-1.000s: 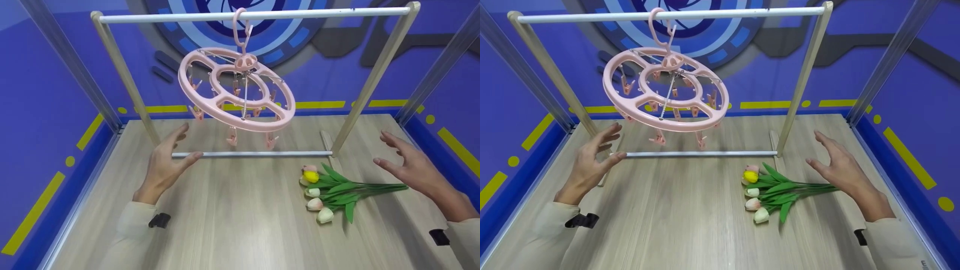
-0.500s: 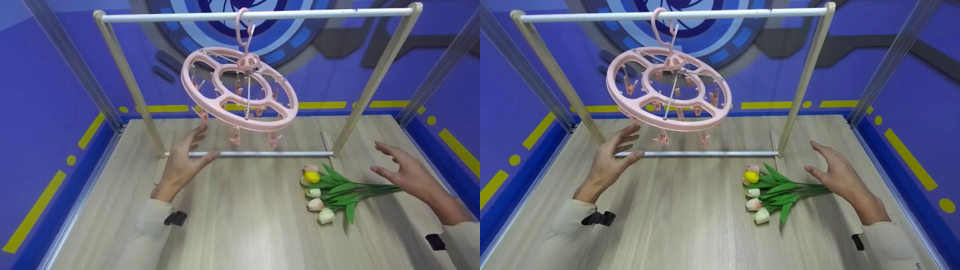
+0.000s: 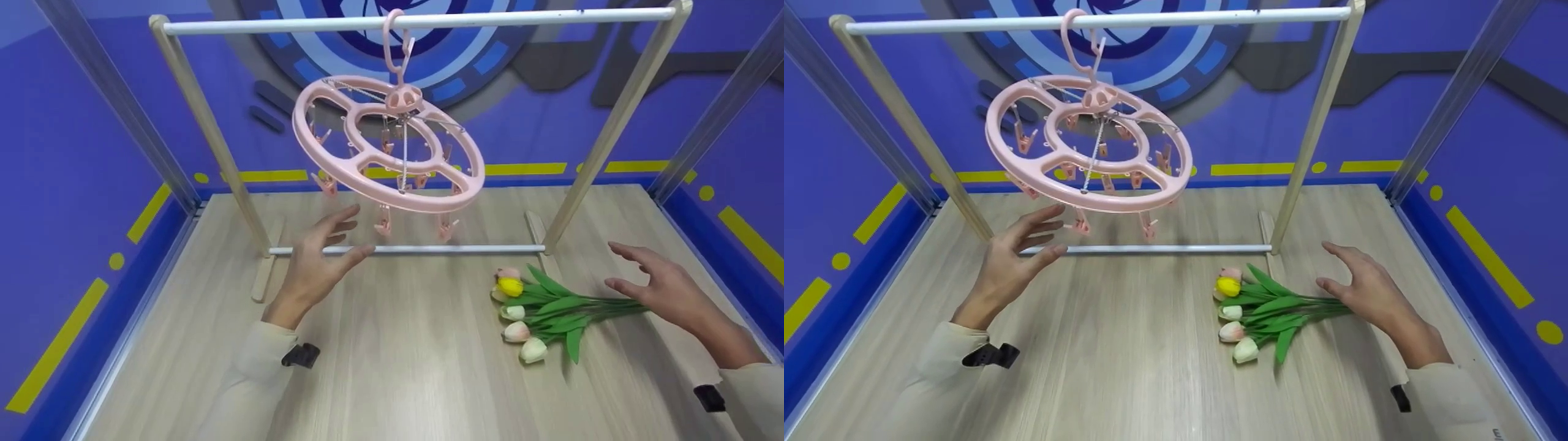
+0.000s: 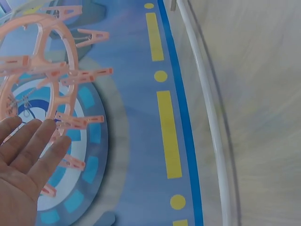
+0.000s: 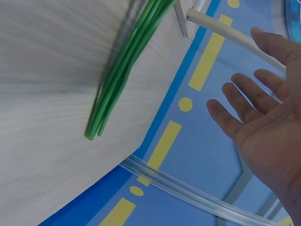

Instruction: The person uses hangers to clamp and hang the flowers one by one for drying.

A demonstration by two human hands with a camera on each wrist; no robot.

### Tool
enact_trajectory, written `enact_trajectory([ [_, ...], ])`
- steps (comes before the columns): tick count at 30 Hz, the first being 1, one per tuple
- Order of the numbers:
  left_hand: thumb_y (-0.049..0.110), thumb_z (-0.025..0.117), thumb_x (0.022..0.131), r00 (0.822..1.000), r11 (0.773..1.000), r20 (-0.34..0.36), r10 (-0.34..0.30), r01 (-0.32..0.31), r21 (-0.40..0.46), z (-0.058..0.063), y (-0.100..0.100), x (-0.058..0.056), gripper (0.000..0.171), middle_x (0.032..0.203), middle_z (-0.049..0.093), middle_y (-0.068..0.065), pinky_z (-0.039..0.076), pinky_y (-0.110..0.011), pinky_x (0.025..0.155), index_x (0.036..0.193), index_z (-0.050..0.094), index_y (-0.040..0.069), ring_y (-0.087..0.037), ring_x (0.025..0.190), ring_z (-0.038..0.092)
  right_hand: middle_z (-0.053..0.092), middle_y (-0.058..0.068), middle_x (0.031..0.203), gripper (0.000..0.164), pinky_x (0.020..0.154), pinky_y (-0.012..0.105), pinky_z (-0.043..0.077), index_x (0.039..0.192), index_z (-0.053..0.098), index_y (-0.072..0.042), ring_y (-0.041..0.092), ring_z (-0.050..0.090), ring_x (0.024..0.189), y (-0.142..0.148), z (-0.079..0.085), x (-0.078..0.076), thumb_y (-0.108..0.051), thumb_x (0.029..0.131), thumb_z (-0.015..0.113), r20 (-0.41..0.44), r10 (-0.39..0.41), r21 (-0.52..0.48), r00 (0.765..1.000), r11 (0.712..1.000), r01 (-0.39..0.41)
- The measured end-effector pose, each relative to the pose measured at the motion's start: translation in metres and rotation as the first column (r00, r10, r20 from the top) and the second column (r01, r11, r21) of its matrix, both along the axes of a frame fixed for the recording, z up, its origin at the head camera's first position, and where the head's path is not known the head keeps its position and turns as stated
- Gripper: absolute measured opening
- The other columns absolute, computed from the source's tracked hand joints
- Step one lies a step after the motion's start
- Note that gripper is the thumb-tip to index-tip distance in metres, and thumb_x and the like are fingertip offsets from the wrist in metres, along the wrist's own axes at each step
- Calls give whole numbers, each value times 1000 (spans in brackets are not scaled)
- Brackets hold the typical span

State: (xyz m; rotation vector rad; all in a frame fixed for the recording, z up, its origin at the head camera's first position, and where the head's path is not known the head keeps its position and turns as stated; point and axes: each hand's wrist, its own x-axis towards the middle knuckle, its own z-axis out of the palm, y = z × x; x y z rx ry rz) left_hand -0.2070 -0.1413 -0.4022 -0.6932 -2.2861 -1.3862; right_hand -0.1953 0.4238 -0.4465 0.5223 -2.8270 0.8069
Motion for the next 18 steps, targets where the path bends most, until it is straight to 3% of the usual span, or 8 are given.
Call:
enact_trajectory([
  [2, 18, 84, 94, 1000, 1000, -16, -9, 9, -1, 1, 4, -1, 61, 148, 62, -12, 56, -41, 105, 147, 59, 2, -28, 128, 66, 56, 33, 143, 66, 102, 48, 52, 152, 51, 5, 56, 53, 124, 0, -2, -1, -16, 97, 80, 19, -1, 7, 1000, 1000, 1],
  [5, 16, 83, 94, 999, 1000, -39, -22, 22, 4, 3, 10, -1, 57, 145, 64, -13, 57, -38, 104, 145, 61, 0, -27, 125, 68, 55, 35, 143, 64, 92, 78, 43, 151, 51, 6, 59, 51, 124, 0, -5, -1, -15, 98, 80, 46, 2, 0, 999, 1000, -2],
  [11, 11, 82, 95, 995, 995, -80, -54, 60, 77, 5, 19, -2, 47, 138, 70, -8, 59, -36, 100, 139, 67, 2, -23, 120, 70, 55, 36, 142, 61, 90, 81, 45, 149, 53, 7, 60, 52, 123, 3, -10, 1, -15, 98, 79, 58, -8, 9, 998, 1000, 8],
  [18, 10, 80, 97, 995, 979, -50, -85, 93, 184, 7, 28, 0, 40, 128, 75, 0, 60, -37, 98, 135, 70, 5, -18, 115, 72, 59, 33, 138, 56, 89, 76, 48, 144, 59, 6, 57, 57, 120, 5, -18, 2, -11, 96, 81, 20, -4, 43, 1000, 999, 3],
])
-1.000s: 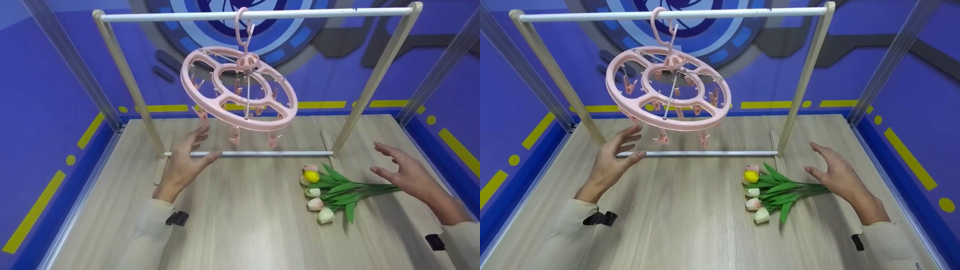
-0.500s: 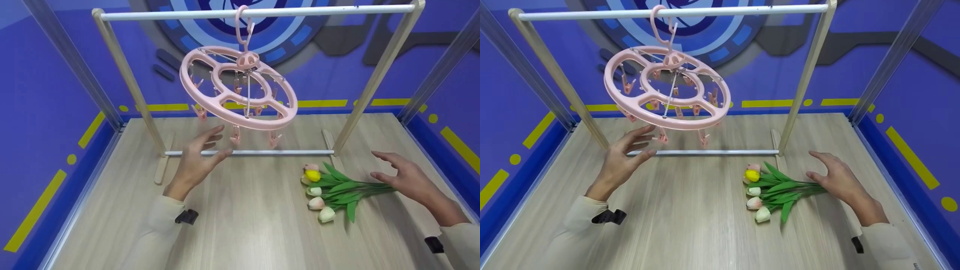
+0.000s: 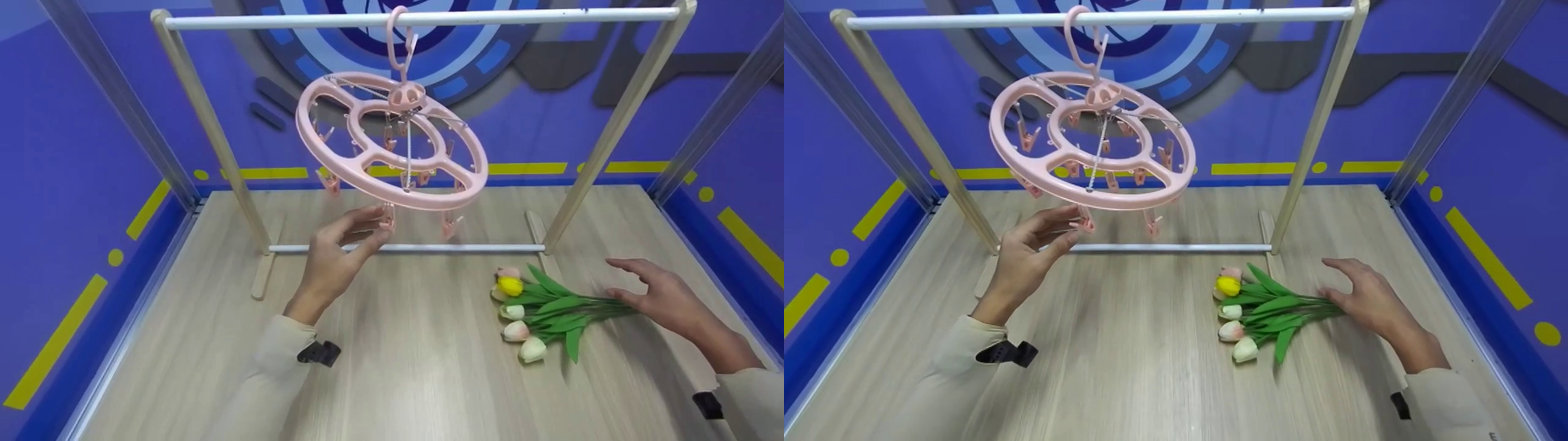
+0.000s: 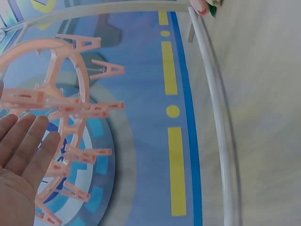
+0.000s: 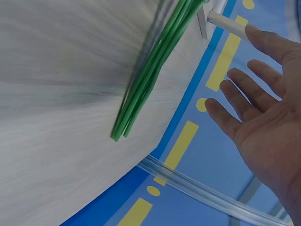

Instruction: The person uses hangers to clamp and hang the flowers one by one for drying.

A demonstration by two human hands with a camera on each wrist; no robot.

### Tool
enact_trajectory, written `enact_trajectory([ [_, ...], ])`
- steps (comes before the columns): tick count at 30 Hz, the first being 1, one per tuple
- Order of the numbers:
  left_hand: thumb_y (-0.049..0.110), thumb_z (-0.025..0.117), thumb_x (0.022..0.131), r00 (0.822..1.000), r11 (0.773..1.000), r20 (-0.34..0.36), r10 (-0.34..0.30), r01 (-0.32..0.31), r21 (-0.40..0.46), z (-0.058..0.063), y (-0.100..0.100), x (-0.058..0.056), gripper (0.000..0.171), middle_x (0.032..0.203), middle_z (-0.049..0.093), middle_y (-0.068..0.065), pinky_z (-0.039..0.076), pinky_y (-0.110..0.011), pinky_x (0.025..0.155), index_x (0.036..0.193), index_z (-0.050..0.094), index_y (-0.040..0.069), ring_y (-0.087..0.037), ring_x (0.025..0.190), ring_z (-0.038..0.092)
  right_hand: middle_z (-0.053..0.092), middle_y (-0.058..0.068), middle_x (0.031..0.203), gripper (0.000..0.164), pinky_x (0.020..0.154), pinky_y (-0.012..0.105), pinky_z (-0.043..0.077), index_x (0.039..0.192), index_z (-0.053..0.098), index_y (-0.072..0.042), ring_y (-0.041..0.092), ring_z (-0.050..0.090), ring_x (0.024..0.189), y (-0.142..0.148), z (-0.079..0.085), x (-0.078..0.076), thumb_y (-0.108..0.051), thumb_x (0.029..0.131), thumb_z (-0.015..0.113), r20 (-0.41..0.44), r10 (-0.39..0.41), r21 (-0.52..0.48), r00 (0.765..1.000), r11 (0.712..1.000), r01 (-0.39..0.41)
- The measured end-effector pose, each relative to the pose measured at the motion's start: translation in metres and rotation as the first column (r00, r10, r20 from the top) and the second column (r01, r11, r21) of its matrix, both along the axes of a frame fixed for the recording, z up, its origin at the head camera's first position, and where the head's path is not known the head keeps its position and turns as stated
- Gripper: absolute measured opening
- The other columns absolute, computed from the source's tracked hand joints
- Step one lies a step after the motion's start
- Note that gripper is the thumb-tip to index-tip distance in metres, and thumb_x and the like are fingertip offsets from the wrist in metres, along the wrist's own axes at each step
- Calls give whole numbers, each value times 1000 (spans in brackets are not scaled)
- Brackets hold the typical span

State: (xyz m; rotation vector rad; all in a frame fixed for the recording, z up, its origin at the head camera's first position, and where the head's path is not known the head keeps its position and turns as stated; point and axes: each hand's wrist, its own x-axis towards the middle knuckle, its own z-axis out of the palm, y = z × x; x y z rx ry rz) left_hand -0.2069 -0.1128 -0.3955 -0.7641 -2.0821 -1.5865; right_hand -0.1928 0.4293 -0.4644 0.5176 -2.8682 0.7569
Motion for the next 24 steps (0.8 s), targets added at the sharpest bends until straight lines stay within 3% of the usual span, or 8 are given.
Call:
enact_trajectory([
  [6, 8, 80, 96, 1000, 999, 20, 16, -17, 45, 3, 6, -1, 37, 122, 76, 0, 61, -35, 95, 132, 72, 4, -16, 110, 73, 64, 29, 132, 52, 85, 69, 52, 137, 64, 5, 54, 61, 117, 3, -9, 1, -2, 90, 83, -57, 24, 40, 998, 999, -22],
  [19, 7, 81, 95, 999, 997, 25, 43, -45, 65, 6, 5, 3, 39, 114, 77, 0, 62, -35, 91, 133, 71, 4, -18, 103, 74, 69, 28, 128, 40, 90, 71, 52, 129, 70, 5, 55, 61, 118, 4, -17, 6, 1, 91, 80, 41, 21, 33, 999, 999, -22],
  [24, 9, 80, 96, 998, 996, 39, 50, -53, 73, 6, 2, 5, 35, 115, 76, 0, 62, -36, 90, 129, 71, 3, -18, 104, 73, 75, 17, 116, 30, 85, 55, 59, 118, 78, -2, 44, 69, 108, 3, -26, 5, 1, 88, 83, 8, 21, 69, 1000, 997, -22],
])
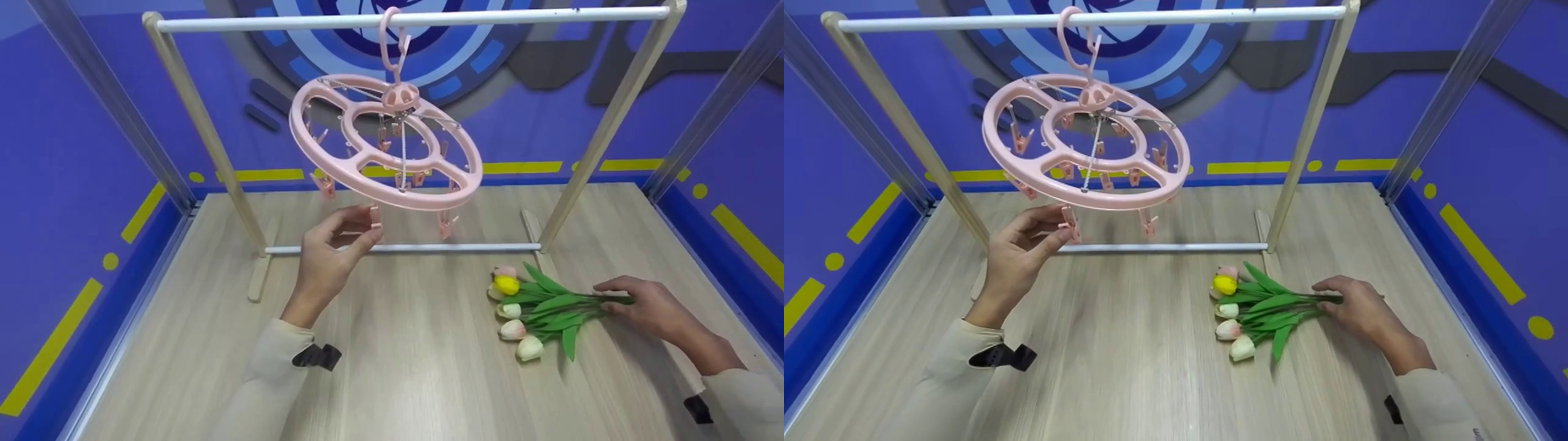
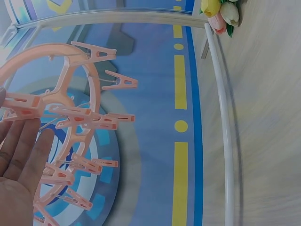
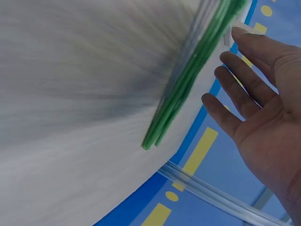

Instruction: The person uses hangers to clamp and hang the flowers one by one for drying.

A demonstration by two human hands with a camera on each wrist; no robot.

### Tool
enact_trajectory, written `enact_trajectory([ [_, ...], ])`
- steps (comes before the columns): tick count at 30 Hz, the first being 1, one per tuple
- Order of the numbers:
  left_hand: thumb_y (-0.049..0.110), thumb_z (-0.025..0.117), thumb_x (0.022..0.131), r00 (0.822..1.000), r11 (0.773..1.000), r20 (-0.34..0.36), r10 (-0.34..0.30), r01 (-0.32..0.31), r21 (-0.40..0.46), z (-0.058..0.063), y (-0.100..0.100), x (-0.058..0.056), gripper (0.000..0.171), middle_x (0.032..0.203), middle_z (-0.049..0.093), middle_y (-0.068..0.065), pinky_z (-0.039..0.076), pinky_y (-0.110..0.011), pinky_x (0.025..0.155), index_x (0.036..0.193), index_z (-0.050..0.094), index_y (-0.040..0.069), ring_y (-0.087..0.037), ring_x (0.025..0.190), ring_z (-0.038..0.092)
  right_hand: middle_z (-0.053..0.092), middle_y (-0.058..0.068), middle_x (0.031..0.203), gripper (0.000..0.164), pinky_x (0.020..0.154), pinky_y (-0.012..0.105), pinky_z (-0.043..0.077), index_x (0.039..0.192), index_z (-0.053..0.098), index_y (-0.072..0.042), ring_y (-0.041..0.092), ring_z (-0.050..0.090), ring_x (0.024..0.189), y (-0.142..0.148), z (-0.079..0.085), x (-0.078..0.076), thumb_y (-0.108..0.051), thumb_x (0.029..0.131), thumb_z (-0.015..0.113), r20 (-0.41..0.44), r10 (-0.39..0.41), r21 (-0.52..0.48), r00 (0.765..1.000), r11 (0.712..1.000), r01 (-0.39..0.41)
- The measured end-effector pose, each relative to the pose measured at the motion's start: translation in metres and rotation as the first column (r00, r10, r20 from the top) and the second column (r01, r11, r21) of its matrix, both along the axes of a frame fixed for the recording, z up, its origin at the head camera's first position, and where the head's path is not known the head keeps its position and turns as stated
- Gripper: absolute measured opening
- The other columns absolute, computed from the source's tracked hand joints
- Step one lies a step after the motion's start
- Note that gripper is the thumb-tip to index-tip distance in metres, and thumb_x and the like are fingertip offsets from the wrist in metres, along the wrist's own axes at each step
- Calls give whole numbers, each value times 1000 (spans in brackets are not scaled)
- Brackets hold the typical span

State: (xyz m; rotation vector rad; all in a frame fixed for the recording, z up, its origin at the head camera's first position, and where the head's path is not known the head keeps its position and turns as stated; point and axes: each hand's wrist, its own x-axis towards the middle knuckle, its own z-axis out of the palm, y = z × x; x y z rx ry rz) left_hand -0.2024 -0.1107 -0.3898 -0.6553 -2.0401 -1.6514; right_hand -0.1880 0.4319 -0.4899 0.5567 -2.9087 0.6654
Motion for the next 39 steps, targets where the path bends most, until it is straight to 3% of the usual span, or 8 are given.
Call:
enact_trajectory([
  [5, 11, 79, 96, 1000, 1000, 9, -7, 6, 14, 0, -2, 2, 33, 117, 75, -2, 62, -36, 92, 127, 71, 3, -19, 105, 72, 77, 7, 104, 22, 79, 40, 60, 104, 80, -8, 28, 71, 97, -2, -8, -1, 3, 85, 85, -19, -11, -6, 1000, 1000, 11],
  [10, 6, 79, 95, 1000, 999, -4, -23, 24, 47, -1, -2, 3, 33, 118, 74, -6, 63, -37, 90, 125, 70, -3, -22, 104, 73, 76, 1, 98, 20, 75, 34, 59, 98, 80, -13, 19, 71, 91, -2, -12, -3, 4, 87, 82, -44, -22, -23, 999, 1000, 21],
  [17, 7, 79, 96, 1000, 999, -1, -20, 20, 38, 0, -3, 5, 34, 120, 74, -6, 62, -38, 93, 127, 69, -2, -21, 107, 72, 75, 1, 95, 21, 73, 42, 61, 95, 79, -12, 31, 72, 88, -5, -13, -6, 6, 84, 84, -60, -1, 21, 998, 1000, 2],
  [23, 7, 79, 95, 1000, 1000, 0, -5, 5, 30, -1, -4, 7, 34, 120, 74, -6, 62, -37, 93, 127, 69, -2, -20, 107, 72, 75, 3, 94, 22, 75, 52, 61, 95, 79, -10, 32, 72, 87, -6, -15, -6, 7, 83, 84, -115, 24, 77, 993, 997, -15],
  [29, 7, 80, 95, 1000, 1000, 5, -3, 3, 26, -1, -5, 8, 35, 121, 74, -6, 62, -37, 94, 127, 70, -2, -20, 108, 72, 76, 3, 100, 21, 78, 55, 60, 100, 80, -11, 32, 73, 93, -5, -12, -4, 4, 87, 83, -129, -5, 37, 992, 999, 10],
  [32, 7, 80, 94, 1000, 1000, 5, -2, 2, 29, -1, -5, 9, 35, 121, 74, -6, 62, -37, 94, 126, 70, -2, -20, 108, 73, 76, 1, 102, 22, 77, 49, 61, 102, 80, -12, 28, 73, 93, -5, -8, -3, 4, 88, 82, -160, -14, -3, 987, 1000, 14],
  [35, 5, 81, 93, 1000, 999, 2, -10, 10, 48, 0, -4, 10, 35, 120, 75, -7, 62, -37, 93, 126, 70, -3, -21, 107, 74, 76, 0, 101, 25, 78, 28, 59, 103, 79, -13, 22, 73, 91, -8, -3, -4, 6, 87, 83, -210, -4, -41, 978, 999, -5],
  [39, 1, 81, 92, 999, 996, -14, -37, 38, 76, 1, -3, 10, 39, 117, 76, -9, 63, -38, 90, 128, 69, -5, -24, 103, 75, 73, -3, 97, 32, 81, 5, 47, 102, 80, -14, 11, 71, 87, -13, 5, -6, 11, 82, 85, -305, 18, -78, 952, 996, -43],
])
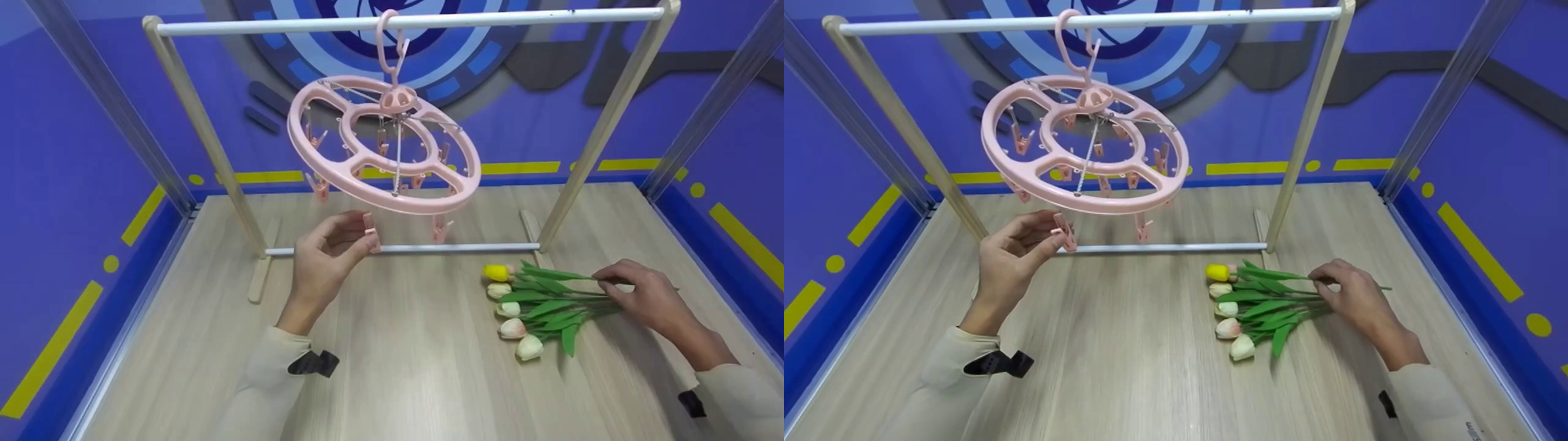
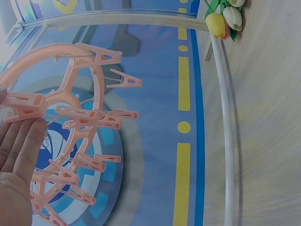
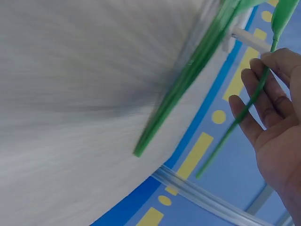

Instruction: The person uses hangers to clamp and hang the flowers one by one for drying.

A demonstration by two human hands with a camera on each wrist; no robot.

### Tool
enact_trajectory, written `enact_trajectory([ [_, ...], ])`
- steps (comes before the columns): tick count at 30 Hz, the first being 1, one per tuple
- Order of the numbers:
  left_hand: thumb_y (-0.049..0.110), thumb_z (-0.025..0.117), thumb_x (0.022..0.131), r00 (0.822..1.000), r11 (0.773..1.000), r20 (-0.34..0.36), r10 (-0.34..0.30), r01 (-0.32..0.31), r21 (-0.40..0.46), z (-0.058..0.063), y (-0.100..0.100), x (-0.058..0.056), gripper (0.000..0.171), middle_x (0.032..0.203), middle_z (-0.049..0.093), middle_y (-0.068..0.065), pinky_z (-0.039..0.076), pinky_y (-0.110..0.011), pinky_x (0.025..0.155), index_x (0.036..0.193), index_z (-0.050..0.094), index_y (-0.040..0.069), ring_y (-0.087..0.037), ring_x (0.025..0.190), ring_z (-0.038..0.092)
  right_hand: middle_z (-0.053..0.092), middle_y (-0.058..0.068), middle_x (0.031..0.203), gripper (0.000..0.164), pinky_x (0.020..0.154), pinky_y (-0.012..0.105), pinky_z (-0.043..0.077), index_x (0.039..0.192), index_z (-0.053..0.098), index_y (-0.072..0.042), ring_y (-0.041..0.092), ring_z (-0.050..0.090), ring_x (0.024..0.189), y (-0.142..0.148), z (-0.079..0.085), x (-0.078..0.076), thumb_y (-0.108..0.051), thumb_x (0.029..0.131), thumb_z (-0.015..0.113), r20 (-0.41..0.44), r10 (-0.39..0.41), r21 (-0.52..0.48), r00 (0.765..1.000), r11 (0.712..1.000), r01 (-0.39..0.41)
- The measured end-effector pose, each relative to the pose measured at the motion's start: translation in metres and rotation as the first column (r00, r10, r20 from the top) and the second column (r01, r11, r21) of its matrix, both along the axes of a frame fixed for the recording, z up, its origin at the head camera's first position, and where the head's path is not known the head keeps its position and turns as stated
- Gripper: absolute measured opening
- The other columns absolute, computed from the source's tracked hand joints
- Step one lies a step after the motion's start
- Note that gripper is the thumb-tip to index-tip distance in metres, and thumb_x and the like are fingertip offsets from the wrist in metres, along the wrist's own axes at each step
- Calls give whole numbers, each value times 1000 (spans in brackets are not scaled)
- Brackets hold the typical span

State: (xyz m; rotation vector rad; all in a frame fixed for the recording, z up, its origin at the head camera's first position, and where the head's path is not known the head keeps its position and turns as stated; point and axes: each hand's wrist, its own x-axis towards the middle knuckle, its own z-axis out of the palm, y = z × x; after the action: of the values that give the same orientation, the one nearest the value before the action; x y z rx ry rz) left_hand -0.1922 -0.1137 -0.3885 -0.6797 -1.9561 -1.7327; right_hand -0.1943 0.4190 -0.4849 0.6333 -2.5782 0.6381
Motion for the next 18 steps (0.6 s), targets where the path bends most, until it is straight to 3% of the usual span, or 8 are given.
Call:
enact_trajectory([
  [5, 1, 82, 92, 999, 1000, -30, 16, -16, -13, 0, 1, 1, 40, 116, 77, -6, 64, -37, 89, 129, 71, -3, -24, 102, 75, 72, -3, 93, 38, 78, 3, 46, 101, 81, -14, 8, 67, 83, -9, 11, -3, 14, 77, 87, -89, 20, -16, 996, 1000, -22],
  [10, 3, 82, 91, 999, 999, -33, 28, -29, -21, -1, 1, 0, 37, 115, 78, -4, 64, -37, 89, 127, 72, -1, -23, 103, 75, 72, -2, 93, 35, 81, 1, 45, 101, 81, -11, 7, 67, 83, -19, 23, -2, 14, 77, 87, -108, 20, -34, 994, 999, -24],
  [18, 0, 82, 91, 1000, 999, -10, -28, 27, -17, -1, 3, 1, 36, 116, 77, -6, 62, -37, 93, 125, 71, -3, -24, 106, 74, 72, -2, 94, 34, 77, 3, 46, 100, 80, -11, 1, 64, 85, -35, 36, 0, 15, 78, 87, -122, 52, -45, 991, 997, -58],
])
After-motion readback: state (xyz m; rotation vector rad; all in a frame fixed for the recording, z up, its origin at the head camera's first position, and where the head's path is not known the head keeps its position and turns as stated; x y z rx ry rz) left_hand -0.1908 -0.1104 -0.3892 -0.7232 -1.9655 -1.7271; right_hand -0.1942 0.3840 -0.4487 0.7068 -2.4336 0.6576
